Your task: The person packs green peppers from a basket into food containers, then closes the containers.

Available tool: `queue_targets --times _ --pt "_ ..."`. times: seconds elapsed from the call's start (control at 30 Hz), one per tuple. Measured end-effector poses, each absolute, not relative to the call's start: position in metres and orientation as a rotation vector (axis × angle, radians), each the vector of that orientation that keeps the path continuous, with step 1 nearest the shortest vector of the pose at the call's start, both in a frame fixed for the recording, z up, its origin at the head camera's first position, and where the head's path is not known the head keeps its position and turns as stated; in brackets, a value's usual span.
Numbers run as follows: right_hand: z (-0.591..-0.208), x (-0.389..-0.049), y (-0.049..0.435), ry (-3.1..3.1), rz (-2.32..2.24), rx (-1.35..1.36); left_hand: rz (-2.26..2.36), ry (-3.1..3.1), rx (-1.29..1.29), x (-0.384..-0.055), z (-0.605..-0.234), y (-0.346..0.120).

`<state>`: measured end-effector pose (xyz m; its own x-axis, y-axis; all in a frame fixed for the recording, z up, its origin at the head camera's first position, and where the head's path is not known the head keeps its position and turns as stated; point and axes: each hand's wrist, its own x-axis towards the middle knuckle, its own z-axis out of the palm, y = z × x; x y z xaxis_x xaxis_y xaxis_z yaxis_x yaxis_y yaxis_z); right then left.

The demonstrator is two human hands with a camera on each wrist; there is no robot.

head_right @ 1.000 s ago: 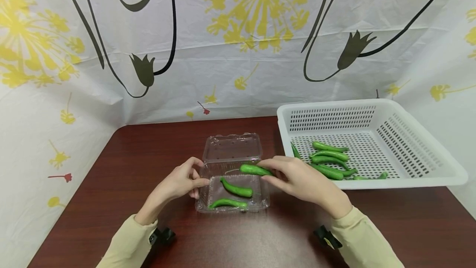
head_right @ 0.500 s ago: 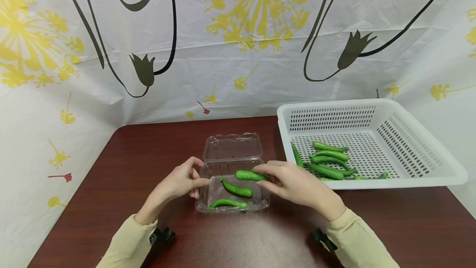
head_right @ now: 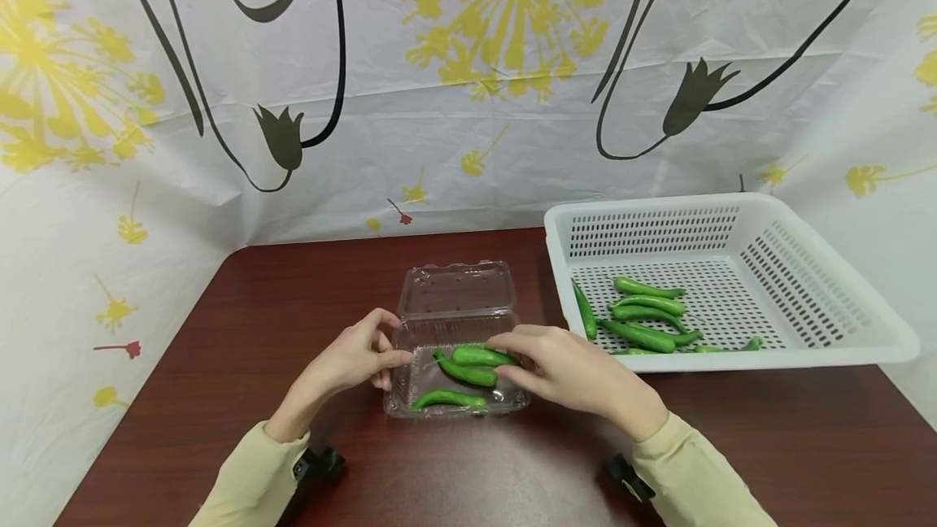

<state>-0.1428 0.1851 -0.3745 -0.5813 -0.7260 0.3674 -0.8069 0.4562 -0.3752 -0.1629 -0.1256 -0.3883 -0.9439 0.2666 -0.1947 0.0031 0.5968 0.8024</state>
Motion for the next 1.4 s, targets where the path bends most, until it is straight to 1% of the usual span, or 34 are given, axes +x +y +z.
queue_targets --times 0.4,1.4 --pt "-0.382 -0.140 0.177 -2.543 0.797 1.420 1.267 2.536 0.222 -0.163 -0.389 -0.126" --pt "-0.394 -0.136 0.164 -2.477 0.771 1.460 1.279 2.530 0.229 -0.163 -0.389 -0.126"
